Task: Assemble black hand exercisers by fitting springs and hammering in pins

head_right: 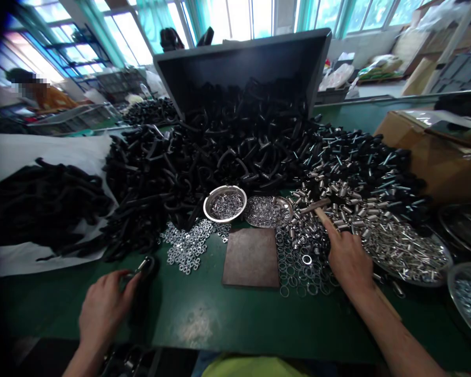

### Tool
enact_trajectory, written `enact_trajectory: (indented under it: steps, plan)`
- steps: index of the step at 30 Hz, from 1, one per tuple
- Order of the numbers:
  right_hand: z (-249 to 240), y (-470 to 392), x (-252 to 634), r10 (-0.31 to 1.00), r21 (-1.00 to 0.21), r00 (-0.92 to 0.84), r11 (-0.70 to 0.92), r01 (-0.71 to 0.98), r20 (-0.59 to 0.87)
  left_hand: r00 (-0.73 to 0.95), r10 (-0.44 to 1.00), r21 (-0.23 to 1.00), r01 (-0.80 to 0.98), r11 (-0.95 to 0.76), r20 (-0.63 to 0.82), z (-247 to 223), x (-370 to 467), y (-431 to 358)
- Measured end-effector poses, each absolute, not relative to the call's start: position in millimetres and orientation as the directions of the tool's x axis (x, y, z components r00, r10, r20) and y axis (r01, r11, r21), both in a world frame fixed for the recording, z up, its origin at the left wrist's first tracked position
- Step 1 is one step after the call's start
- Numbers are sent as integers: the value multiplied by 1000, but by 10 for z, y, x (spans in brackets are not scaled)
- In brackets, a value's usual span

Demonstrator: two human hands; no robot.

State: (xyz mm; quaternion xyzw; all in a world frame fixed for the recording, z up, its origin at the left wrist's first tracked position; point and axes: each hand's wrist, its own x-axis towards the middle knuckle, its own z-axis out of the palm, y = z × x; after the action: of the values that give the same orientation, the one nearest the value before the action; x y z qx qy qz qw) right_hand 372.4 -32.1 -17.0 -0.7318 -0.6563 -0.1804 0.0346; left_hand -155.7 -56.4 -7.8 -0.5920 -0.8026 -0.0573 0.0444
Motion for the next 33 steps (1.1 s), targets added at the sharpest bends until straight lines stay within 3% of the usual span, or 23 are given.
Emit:
enact_trajectory:
  steps: [3, 7, 10, 15, 20, 22, 24, 26, 28, 31, 33]
  plan:
    - [-59, -297, 3661, 948, 204, 54, -124, 971, 315, -11, 946, 172, 984, -47, 323, 54, -864, -27]
    - [49, -170, 3589, 947, 130, -28, -15, 991, 321, 391, 834, 316, 794, -520, 389, 169, 430, 899]
    - [75, -11, 3532, 944, 5, -135, 140, 990, 300, 544, 764, 360, 675, -645, 347, 141, 1271, 1480]
    - [123, 303, 3417, 936, -119, -275, 306, 945, 220, 523, 825, 474, 682, -557, 216, 12, 1887, 2008]
    - [156, 750, 3248, 937, -45, -328, 335, 941, 121, 431, 863, 590, 635, -498, 265, 166, 1808, 2019]
    - [118, 955, 3170, 937, 1, -337, 338, 941, 94, 300, 919, 816, 443, -373, 257, 318, 1634, 1867]
    - [57, 1134, 3097, 938, 26, -338, 337, 941, 73, 207, 971, 991, 33, -133, 124, 473, 1359, 1630]
    - [-7, 1265, 3037, 937, 30, -346, 344, 938, 55, 241, 970, 950, -293, 104, -32, 587, 999, 1330]
    - [-54, 1345, 2993, 933, 36, -357, 356, 934, 38, 231, 963, 873, -431, 229, -138, 624, 603, 1003]
    - [-71, 1387, 2956, 927, 50, -374, 372, 927, 28, 93, 965, 855, -447, 262, -247, 498, 66, 550]
    - [-47, 1377, 2945, 925, 57, -379, 376, 925, 36, -35, 961, 909, -335, 249, -276, 319, -193, 320]
